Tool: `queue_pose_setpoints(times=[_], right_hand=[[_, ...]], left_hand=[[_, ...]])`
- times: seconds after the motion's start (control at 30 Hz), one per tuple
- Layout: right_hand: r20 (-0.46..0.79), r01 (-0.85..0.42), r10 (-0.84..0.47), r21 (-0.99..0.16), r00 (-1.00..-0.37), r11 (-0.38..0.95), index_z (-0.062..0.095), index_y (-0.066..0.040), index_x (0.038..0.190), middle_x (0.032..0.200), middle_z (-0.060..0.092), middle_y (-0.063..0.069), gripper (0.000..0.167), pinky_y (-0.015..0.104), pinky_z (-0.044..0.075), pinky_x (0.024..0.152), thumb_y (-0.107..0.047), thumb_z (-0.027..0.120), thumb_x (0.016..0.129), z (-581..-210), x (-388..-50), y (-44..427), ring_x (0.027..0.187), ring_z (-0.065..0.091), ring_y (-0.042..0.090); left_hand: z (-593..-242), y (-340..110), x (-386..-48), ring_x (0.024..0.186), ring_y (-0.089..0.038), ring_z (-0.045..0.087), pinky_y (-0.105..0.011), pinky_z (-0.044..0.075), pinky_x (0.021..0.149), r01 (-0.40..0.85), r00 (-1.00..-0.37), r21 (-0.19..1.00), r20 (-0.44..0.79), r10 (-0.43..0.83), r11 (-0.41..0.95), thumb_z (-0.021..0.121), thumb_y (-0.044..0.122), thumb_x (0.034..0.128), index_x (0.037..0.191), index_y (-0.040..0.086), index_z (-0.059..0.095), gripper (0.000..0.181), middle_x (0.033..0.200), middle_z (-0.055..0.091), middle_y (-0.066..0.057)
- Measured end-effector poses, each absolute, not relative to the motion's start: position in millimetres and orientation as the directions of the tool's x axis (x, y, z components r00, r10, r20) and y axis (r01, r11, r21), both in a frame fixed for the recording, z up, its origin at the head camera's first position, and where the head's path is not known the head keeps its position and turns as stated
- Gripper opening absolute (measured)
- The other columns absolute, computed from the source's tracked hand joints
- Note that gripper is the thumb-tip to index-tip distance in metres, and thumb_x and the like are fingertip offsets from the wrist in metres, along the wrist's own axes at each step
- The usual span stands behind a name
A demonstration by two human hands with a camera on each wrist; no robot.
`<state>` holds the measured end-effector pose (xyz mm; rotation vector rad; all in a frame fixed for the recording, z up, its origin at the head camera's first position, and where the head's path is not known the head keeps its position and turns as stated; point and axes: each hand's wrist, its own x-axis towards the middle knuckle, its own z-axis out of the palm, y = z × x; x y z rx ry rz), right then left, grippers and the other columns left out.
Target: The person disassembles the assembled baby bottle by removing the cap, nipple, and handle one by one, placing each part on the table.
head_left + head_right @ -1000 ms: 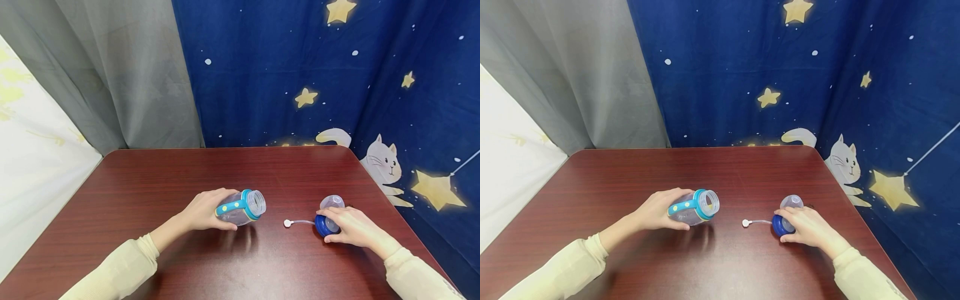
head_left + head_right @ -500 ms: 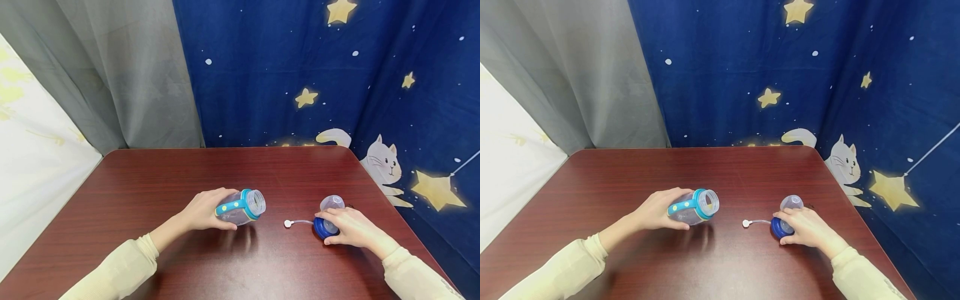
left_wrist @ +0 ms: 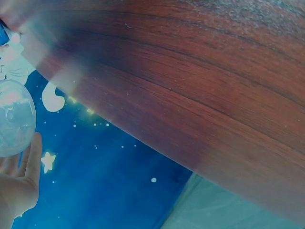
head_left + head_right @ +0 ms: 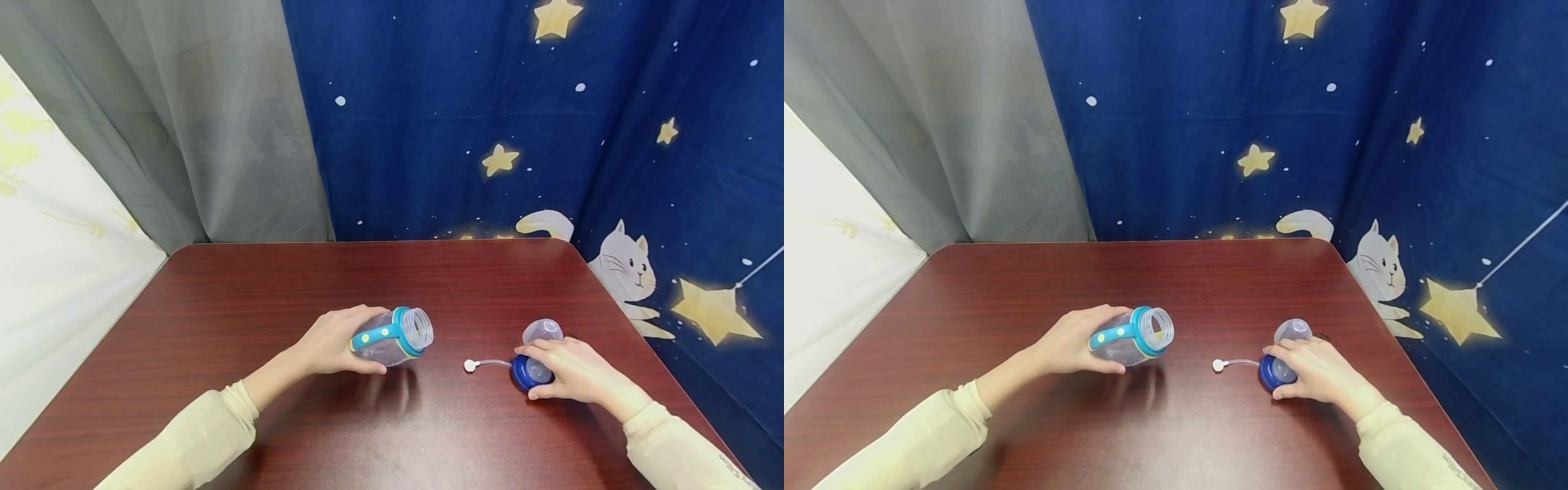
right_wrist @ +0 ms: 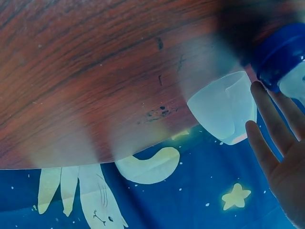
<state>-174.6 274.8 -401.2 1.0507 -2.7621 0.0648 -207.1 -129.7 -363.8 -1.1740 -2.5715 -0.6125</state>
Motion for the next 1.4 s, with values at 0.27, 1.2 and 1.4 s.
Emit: queue_pose_setpoints(times=[0.27, 1.2, 1.4], right_hand=[[0.331, -0.678, -0.642, 0.006, -0.692, 0.735, 0.063, -0.013, 0.105, 0.094, 0.061, -0.004, 0.055, 0.039, 0.044, 0.069, -0.052, 0.068, 0.067, -386.1, -181.7, 271.0, 0.081, 0.056, 0.011], [0.510, -0.690, -0.542, -0.151, -0.668, 0.708, 0.061, -0.016, 0.110, 0.104, 0.061, -0.002, 0.036, 0.037, 0.044, 0.071, -0.031, 0.066, 0.078, -364.2, -198.3, 203.0, 0.087, 0.057, 0.016], [0.502, -0.711, -0.564, -0.158, -0.655, 0.685, 0.061, -0.016, 0.110, 0.103, 0.061, -0.004, 0.036, 0.035, 0.044, 0.070, -0.032, 0.065, 0.078, -366.7, -200.7, 188.3, 0.086, 0.057, 0.011]], left_hand=[[-362.6, -129.4, -206.9, 0.084, -0.001, 0.050, -0.027, 0.044, 0.066, 0.758, -0.650, 0.274, 0.385, 0.655, 0.592, 0.062, 0.069, 0.0584, 0.120, 0.021, 0.049, 0.079, 0.101, 0.053, 0.013], [-359.3, -129.1, -205.4, 0.083, -0.002, 0.051, -0.027, 0.045, 0.066, 0.775, -0.631, 0.282, 0.412, 0.658, 0.566, 0.064, 0.067, 0.0583, 0.121, 0.020, 0.047, 0.080, 0.101, 0.053, 0.012], [-359.1, -128.6, -205.2, 0.083, -0.002, 0.051, -0.027, 0.044, 0.066, 0.778, -0.627, 0.282, 0.418, 0.658, 0.561, 0.064, 0.067, 0.0583, 0.121, 0.020, 0.048, 0.080, 0.100, 0.053, 0.013]])
